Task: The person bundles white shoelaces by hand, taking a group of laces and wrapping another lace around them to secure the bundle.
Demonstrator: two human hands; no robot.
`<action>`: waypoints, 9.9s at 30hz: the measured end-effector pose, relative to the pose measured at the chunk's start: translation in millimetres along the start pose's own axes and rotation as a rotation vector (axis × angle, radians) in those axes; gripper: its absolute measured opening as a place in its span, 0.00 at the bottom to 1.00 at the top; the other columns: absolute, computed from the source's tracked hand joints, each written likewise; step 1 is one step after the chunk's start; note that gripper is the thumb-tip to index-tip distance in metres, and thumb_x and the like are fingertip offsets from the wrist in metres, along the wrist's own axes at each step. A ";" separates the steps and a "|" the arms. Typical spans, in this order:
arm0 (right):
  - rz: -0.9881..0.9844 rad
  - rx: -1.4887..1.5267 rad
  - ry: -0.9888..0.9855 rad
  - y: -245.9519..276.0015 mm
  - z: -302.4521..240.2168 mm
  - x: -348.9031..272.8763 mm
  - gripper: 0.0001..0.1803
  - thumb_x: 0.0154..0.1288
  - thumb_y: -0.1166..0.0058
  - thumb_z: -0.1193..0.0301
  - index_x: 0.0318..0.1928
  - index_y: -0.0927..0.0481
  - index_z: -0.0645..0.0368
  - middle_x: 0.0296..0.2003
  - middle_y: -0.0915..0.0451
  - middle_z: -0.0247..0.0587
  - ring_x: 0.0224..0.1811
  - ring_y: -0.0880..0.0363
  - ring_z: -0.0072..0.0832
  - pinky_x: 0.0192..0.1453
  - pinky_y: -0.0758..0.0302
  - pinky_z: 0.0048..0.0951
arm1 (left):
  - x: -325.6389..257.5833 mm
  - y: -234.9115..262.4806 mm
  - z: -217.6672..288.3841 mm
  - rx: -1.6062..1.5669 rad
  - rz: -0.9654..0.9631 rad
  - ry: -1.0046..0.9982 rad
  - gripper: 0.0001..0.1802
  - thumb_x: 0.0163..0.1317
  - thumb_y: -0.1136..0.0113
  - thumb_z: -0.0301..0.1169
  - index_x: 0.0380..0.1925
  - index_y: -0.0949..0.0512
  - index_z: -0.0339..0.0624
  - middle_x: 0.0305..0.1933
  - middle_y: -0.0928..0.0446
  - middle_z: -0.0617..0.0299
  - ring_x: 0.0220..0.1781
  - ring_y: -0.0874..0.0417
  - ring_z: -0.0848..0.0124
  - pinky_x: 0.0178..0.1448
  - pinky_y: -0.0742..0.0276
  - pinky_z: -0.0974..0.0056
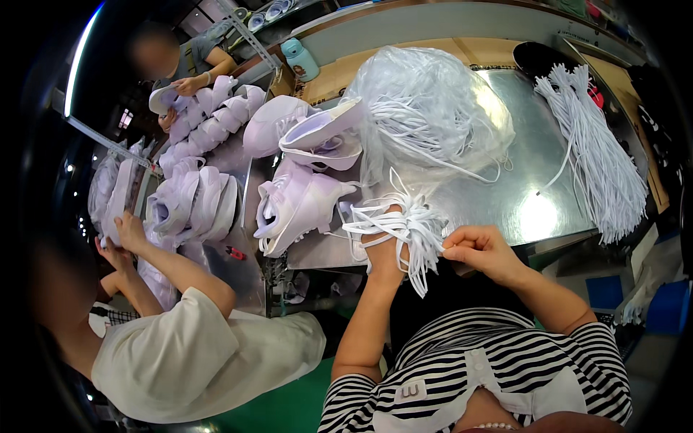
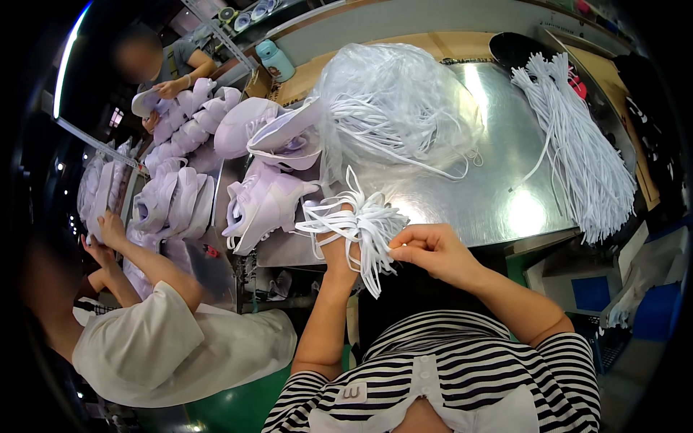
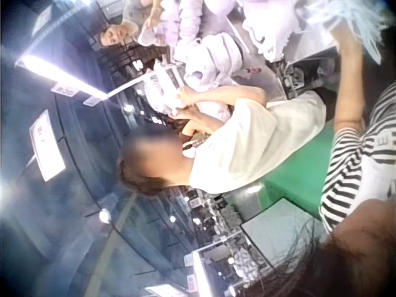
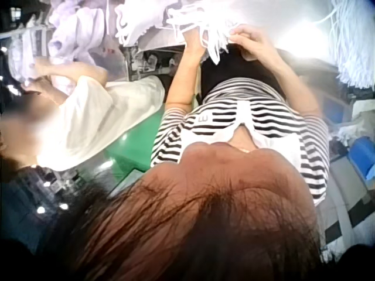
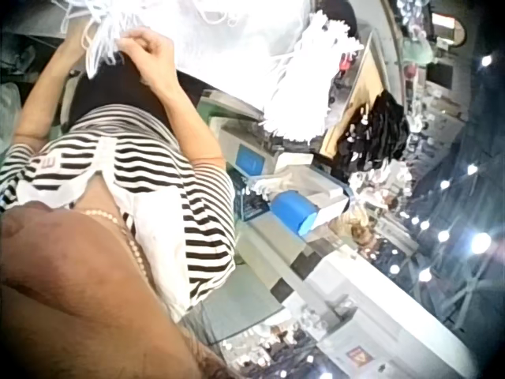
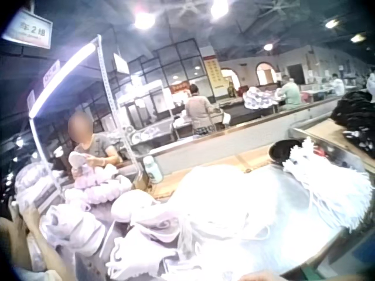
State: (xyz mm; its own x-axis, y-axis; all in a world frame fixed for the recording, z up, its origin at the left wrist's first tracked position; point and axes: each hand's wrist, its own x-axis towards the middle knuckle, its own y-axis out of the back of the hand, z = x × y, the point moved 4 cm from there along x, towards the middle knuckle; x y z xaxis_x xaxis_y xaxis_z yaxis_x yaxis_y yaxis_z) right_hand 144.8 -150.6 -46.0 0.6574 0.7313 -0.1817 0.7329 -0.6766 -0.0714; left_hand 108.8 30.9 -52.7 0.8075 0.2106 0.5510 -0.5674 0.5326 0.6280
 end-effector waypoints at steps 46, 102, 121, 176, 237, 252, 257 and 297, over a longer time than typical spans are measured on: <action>-0.150 0.143 0.079 -17.5 -7.0 3.7 0.11 0.68 0.48 0.67 0.45 0.24 0.60 0.26 0.24 0.29 0.21 0.33 0.13 0.26 0.37 0.15 | -9.3 3.8 -40.6 -0.542 0.074 0.317 0.22 0.62 0.49 0.37 0.48 0.29 0.28 0.41 0.23 0.55 0.41 0.23 0.68 0.47 0.28 0.66; -0.251 0.765 0.129 -0.4 -2.2 14.2 0.05 0.70 0.52 0.71 0.40 0.27 0.59 0.27 0.28 0.30 0.15 0.42 0.12 0.19 0.45 0.15 | -20.4 28.0 -4.3 -0.068 0.107 -0.136 0.16 0.46 0.34 0.36 0.29 0.21 0.34 0.25 0.22 0.50 0.25 0.21 0.54 0.30 0.28 0.60; -0.237 0.666 0.025 0.9 -22.9 59.7 0.07 0.68 0.49 0.70 0.38 0.26 0.62 0.30 0.24 0.35 0.18 0.39 0.12 0.19 0.48 0.14 | -27.9 18.2 -5.9 -0.334 0.052 0.114 0.13 0.49 0.35 0.36 0.24 0.22 0.36 0.21 0.26 0.50 0.24 0.24 0.55 0.30 0.31 0.57; -0.246 0.696 0.109 -33.1 9.5 23.4 0.08 0.69 0.49 0.70 0.42 0.26 0.62 0.28 0.22 0.35 0.19 0.35 0.11 0.21 0.43 0.13 | -10.1 -15.4 -35.6 -0.862 0.163 0.490 0.16 0.63 0.46 0.34 0.45 0.25 0.33 0.40 0.20 0.53 0.38 0.16 0.64 0.41 0.17 0.63; 0.088 -0.430 0.454 -49.3 1.8 22.7 0.21 0.55 0.36 0.61 0.46 0.27 0.56 0.40 0.24 0.39 0.38 0.23 0.29 0.42 0.25 0.29 | -28.5 -17.1 -42.8 -1.402 0.191 0.634 0.21 0.65 0.51 0.41 0.49 0.26 0.35 0.47 0.22 0.53 0.45 0.18 0.62 0.46 0.19 0.60; 0.024 0.148 0.194 -48.2 40.9 30.0 0.09 0.61 0.43 0.74 0.41 0.20 0.64 0.30 0.19 0.35 0.31 0.27 0.17 0.39 0.29 0.22 | -23.6 -19.1 -38.6 -1.143 0.258 0.653 0.22 0.66 0.50 0.43 0.51 0.27 0.37 0.50 0.23 0.54 0.48 0.20 0.61 0.50 0.20 0.58; -0.006 0.464 0.239 -34.4 38.1 32.4 0.06 0.63 0.44 0.75 0.40 0.21 0.63 0.32 0.20 0.33 0.29 0.28 0.14 0.33 0.33 0.15 | -25.9 -17.8 -37.8 -0.943 0.222 0.519 0.22 0.66 0.49 0.41 0.54 0.28 0.38 0.51 0.24 0.54 0.51 0.21 0.61 0.53 0.21 0.58; 0.063 -0.116 0.404 0.4 -12.4 28.7 0.15 0.60 0.41 0.71 0.48 0.21 0.59 0.34 0.21 0.28 0.32 0.28 0.16 0.32 0.34 0.16 | -37.2 -14.5 -54.2 -1.206 0.051 0.617 0.21 0.68 0.53 0.43 0.53 0.29 0.41 0.51 0.24 0.55 0.51 0.23 0.62 0.56 0.24 0.56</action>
State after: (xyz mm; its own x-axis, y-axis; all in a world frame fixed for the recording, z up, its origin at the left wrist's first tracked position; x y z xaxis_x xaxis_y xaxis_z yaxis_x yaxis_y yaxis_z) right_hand 166.1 -128.8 -39.0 0.7004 0.6795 0.2185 0.6888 -0.7237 0.0427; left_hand 95.7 59.7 -112.0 0.9106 0.4125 0.0252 -0.3628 0.8271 -0.4293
